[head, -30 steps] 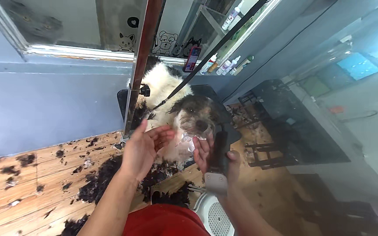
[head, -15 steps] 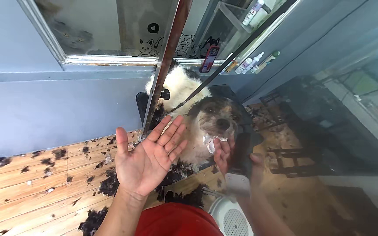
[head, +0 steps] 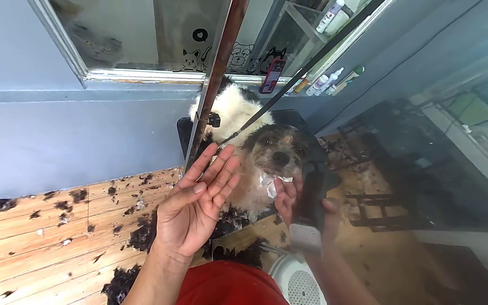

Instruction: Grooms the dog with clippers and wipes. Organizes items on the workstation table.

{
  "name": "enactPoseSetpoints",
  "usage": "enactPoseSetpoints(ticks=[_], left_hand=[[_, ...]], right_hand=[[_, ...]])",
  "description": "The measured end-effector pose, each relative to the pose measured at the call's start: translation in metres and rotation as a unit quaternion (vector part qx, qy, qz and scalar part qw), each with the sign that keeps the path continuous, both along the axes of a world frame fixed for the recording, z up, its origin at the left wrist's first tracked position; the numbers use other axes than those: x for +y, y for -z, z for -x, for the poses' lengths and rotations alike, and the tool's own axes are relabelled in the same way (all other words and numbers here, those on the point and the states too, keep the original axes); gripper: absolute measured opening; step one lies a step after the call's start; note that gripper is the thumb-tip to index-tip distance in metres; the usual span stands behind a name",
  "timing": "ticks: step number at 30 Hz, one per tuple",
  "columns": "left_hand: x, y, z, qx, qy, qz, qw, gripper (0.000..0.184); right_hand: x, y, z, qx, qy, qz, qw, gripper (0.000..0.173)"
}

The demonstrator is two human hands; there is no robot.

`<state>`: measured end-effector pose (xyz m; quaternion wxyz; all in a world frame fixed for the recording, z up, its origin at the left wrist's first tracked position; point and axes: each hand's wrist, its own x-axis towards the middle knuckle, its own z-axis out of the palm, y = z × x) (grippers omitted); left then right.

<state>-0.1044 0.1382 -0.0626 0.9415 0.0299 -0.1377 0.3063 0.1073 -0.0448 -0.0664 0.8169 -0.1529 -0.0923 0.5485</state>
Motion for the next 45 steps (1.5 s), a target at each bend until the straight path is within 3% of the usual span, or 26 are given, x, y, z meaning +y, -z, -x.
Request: enactPoseSetpoints(ticks=[10,15,18,21,23,26,29,32,37,41,45], left_hand=[[-0.005,0.002,0.005,0.059,-0.072,-0.012,0.996,0.053],[-0.002,0.016,-0.001,0.133,-0.095,-0.109,0.981,0.057],[0.000,0.020,-0.018,0.265,-0.131,-0.270,0.916,0.061],[-0.001,0.019,-0.042,0.384,-0.176,-0.417,0.805,0.053],[-0.005,0.017,-0.060,0.414,-0.211,-0.472,0.749,0.052],[-0.010,0.009,-0.080,0.436,-0.234,-0.518,0.698,0.065],[-0.013,0.004,-0.092,0.423,-0.231,-0.528,0.699,0.072],[-0.016,0.004,-0.097,0.410,-0.228,-0.520,0.714,0.063],[-0.019,0.002,-0.102,0.391,-0.250,-0.559,0.687,0.049],[0.008,0.000,-0.107,0.331,-0.238,-0.609,0.681,0.034],[0.048,-0.012,-0.117,0.273,-0.204,-0.687,0.642,0.024]], right_hand=[[0.001,-0.001,0.004,-0.001,0.019,0.016,1.000,0.077],[0.003,-0.002,0.000,-0.020,0.050,0.039,0.998,0.080],[0.004,-0.001,-0.003,-0.011,0.051,0.033,0.998,0.081],[0.005,-0.002,-0.003,-0.004,0.053,0.043,0.998,0.079],[0.005,-0.003,-0.005,-0.001,0.052,0.046,0.998,0.076],[0.004,-0.002,-0.005,-0.002,0.057,0.050,0.997,0.076],[0.002,-0.003,-0.002,0.009,0.062,0.050,0.997,0.076],[-0.001,-0.002,-0.003,0.005,0.066,0.054,0.996,0.072],[-0.010,-0.001,-0.008,0.013,0.059,0.040,0.997,0.066],[-0.013,-0.004,-0.012,-0.003,0.070,0.050,0.996,0.065],[-0.013,-0.004,-0.016,-0.021,0.061,0.060,0.996,0.065]])
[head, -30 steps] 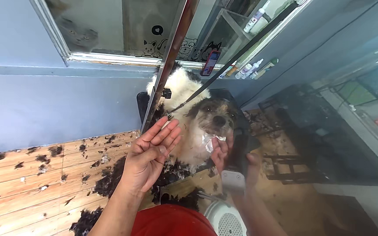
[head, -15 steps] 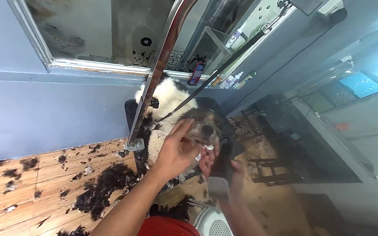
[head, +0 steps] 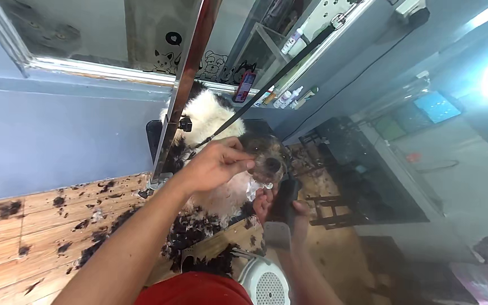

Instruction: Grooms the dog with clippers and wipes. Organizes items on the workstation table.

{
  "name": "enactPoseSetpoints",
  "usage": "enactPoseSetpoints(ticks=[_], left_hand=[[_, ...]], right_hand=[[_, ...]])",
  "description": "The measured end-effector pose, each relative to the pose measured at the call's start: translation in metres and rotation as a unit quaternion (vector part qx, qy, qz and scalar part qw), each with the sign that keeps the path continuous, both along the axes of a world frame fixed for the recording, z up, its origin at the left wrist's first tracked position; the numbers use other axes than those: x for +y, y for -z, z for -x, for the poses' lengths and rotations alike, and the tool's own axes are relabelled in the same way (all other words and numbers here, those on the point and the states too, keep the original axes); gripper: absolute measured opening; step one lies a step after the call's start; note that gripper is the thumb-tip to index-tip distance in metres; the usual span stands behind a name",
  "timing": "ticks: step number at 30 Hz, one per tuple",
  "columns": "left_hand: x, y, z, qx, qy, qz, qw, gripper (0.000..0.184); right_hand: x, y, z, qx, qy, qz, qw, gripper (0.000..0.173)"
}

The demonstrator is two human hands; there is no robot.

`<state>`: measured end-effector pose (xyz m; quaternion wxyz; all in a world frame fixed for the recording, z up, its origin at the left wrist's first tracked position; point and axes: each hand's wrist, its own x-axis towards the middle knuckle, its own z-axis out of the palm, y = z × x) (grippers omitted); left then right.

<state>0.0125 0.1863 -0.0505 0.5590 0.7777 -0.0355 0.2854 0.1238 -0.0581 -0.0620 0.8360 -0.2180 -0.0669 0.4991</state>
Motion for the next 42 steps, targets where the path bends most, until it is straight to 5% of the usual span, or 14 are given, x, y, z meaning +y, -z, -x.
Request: enactPoseSetpoints(ticks=[13,20,26,42], left_hand=[[0.018,-0.015,-0.025,-0.045,0.027,-0.056,0.997,0.020],[-0.004,-0.056,-0.001,0.188,-0.118,-0.208,0.953,0.075],[0.006,-0.072,-0.002,0.223,-0.127,-0.260,0.931,0.042],[0.020,-0.093,-0.009,0.332,-0.094,-0.098,0.934,0.037]], right_hand=[[0.007,-0.005,-0.002,-0.024,0.006,0.015,1.000,0.048],[0.020,-0.003,0.008,-0.007,-0.020,0.002,1.000,0.061],[0.031,0.003,0.013,0.037,-0.033,0.002,0.999,0.068],[0.041,0.002,-0.002,0.100,-0.102,-0.049,0.989,0.061]])
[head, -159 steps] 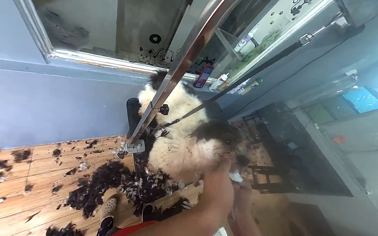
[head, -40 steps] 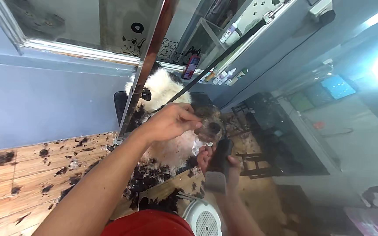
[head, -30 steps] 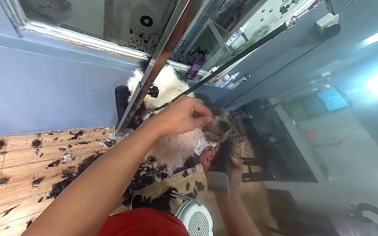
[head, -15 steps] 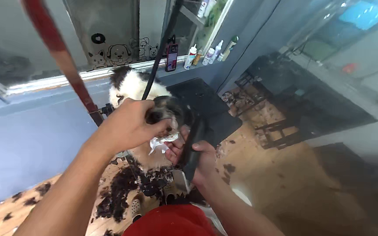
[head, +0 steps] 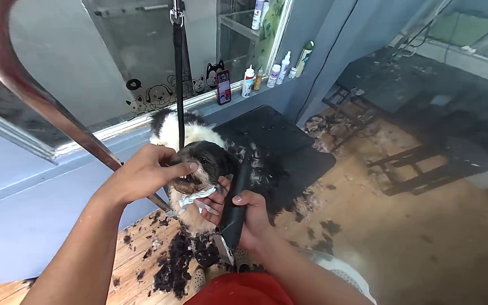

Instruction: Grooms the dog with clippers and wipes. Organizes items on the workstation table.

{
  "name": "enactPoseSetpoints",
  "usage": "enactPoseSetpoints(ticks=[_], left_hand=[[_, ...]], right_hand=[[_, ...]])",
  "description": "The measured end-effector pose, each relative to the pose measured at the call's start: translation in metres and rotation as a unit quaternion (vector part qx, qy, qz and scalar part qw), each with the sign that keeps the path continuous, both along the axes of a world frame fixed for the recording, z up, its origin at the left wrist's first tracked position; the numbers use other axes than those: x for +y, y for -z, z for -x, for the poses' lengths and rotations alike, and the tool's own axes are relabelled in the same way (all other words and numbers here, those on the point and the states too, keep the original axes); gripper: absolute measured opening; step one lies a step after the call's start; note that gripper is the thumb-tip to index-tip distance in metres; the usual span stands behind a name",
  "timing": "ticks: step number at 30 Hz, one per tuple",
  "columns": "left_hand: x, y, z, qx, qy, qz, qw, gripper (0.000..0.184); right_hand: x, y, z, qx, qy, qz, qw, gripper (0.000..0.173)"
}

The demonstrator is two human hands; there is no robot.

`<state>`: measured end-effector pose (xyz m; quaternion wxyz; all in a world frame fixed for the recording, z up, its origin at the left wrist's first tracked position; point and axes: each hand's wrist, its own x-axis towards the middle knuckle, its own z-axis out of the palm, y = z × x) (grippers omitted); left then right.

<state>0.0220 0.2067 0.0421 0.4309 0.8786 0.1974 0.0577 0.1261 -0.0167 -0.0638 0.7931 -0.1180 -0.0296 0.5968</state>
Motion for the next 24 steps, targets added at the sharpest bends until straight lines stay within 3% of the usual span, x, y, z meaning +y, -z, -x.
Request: enactPoseSetpoints(ticks=[3,7,10,13,15,18,24], left_hand=[[-0.001,0.008,0.013,-0.054,0.016,0.049,0.997,0.040],[-0.016,0.049,0.042,-0.165,0.011,0.147,0.975,0.077],[-0.026,0.081,0.046,-0.223,0.010,0.109,0.969,0.097],[-0.031,0.088,0.036,-0.230,-0.006,0.047,0.972,0.110],[-0.032,0.090,0.030,-0.229,-0.028,0.011,0.973,0.105],[-0.030,0.092,0.026,-0.254,-0.048,-0.010,0.966,0.081],[-0.029,0.095,0.022,-0.315,-0.049,0.008,0.948,0.056]], right_hand=[[-0.002,0.002,-0.003,0.022,-0.006,-0.004,1.000,0.058],[-0.007,0.007,-0.005,0.057,-0.016,-0.022,0.998,0.057],[-0.006,0.010,-0.001,0.075,-0.020,-0.034,0.996,0.058],[-0.003,0.009,0.002,0.089,-0.014,-0.030,0.995,0.060],[-0.004,0.008,0.002,0.084,-0.017,-0.028,0.996,0.062],[-0.008,0.005,-0.002,0.055,-0.020,-0.008,0.998,0.062],[-0.026,0.000,-0.012,-0.043,-0.055,0.031,0.997,0.054]])
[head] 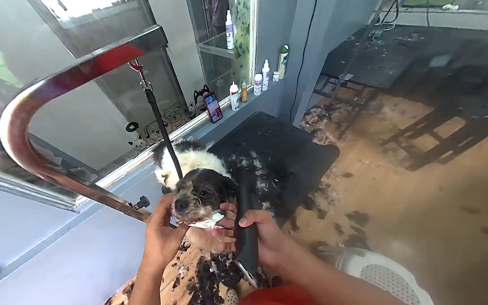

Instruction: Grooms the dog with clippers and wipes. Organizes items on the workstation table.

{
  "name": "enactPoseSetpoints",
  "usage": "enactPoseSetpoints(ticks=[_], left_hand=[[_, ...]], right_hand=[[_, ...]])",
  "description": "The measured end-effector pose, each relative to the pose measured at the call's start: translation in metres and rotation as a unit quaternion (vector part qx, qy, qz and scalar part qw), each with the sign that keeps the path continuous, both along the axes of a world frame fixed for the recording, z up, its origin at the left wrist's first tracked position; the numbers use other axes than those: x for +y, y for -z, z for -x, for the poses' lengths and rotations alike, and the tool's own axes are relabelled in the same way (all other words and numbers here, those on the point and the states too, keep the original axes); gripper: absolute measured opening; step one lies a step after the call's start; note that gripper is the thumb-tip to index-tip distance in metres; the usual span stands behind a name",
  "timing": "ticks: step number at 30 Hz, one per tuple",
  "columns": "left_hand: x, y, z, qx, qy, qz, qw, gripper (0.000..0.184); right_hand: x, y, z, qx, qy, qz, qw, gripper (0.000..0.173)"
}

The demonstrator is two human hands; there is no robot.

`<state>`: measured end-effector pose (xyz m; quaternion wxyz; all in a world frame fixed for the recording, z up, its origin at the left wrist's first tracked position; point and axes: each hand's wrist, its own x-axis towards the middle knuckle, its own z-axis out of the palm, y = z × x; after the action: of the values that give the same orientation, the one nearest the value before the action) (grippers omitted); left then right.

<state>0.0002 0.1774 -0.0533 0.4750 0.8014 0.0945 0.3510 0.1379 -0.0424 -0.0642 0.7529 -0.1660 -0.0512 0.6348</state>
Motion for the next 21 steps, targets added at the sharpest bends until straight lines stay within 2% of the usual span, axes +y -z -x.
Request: enactPoseSetpoints(ticks=[5,8,11,15,21], left_hand=[[-0.011,0.010,-0.005,-0.055,-0.002,0.003,0.998,0.053],[-0.029,0.013,-0.009,-0.067,-0.006,-0.048,0.997,0.054],[-0.057,0.013,-0.016,-0.073,-0.046,-0.098,0.991,0.054],[-0.091,0.015,-0.029,-0.074,-0.110,-0.150,0.980,0.051],[-0.123,0.027,-0.047,-0.080,-0.160,-0.187,0.966,0.052]], right_hand=[[-0.031,-0.014,-0.012,-0.184,-0.014,0.069,0.980,0.060],[-0.048,-0.024,-0.028,-0.280,0.015,0.066,0.958,0.058],[-0.054,-0.044,-0.047,-0.364,0.080,0.094,0.923,0.054],[-0.050,-0.078,-0.065,-0.480,0.135,0.201,0.843,0.054],[-0.020,-0.137,-0.063,-0.639,0.112,0.320,0.691,0.049]])
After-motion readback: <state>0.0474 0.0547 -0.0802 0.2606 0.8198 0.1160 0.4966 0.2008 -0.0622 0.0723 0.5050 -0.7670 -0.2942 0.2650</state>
